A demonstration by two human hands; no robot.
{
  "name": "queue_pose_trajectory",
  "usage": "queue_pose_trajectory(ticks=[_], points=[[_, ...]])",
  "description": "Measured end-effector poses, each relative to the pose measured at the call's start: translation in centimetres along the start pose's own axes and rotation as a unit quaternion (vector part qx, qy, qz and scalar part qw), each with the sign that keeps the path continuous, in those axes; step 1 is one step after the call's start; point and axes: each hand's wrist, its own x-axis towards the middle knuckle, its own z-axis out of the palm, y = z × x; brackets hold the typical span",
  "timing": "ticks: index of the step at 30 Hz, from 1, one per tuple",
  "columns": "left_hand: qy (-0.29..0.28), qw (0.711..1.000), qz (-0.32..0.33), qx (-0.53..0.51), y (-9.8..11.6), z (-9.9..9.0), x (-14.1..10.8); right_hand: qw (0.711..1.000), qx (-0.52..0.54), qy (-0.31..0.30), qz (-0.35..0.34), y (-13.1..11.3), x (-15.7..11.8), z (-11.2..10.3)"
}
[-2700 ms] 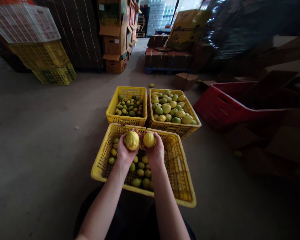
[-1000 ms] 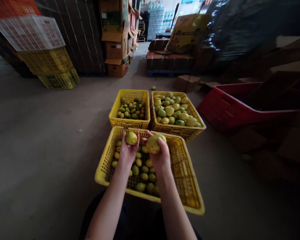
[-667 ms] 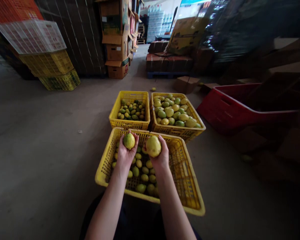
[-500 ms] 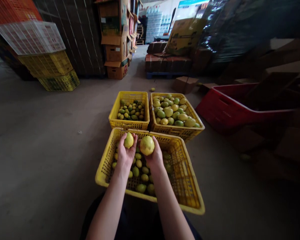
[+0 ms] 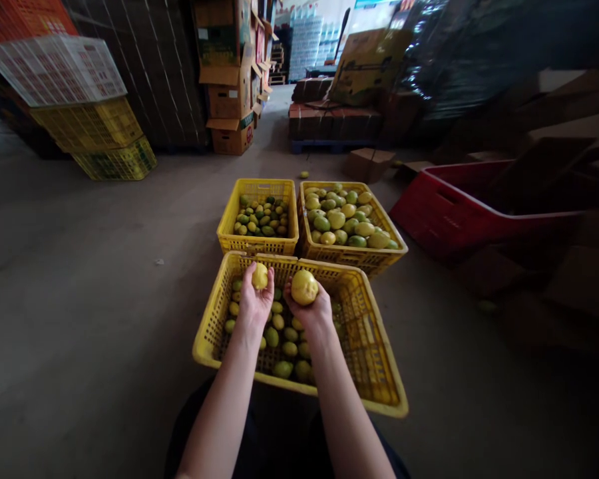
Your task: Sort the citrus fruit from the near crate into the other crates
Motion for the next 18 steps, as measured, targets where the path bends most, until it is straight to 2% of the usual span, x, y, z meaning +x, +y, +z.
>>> queue_pose_trajectory(ticks=[3, 7, 12, 18], points=[[-0.011, 1.0, -0.019, 0.023, 0.1, -0.2, 0.1, 0.999, -0.034, 0.018, 0.002, 0.0, 0.6, -0.6], [-0.051, 0.997, -0.06, 0.025, -0.1, -0.4, 0.1, 0.999, -0.049, 0.007, -0.018, -0.1, 0.6, -0.9], [-0.013, 0.999, -0.032, 0.033, -0.4, -0.3, 0.2, 1.0, -0.004, -0.009, -0.016, -0.3, -0.4, -0.1], [-0.032, 0.997, -0.072, -0.001, 0.0, -0.3, -0.1, 0.999, 0.024, -0.03, -0.027, -0.5, -0.7, 0.5]])
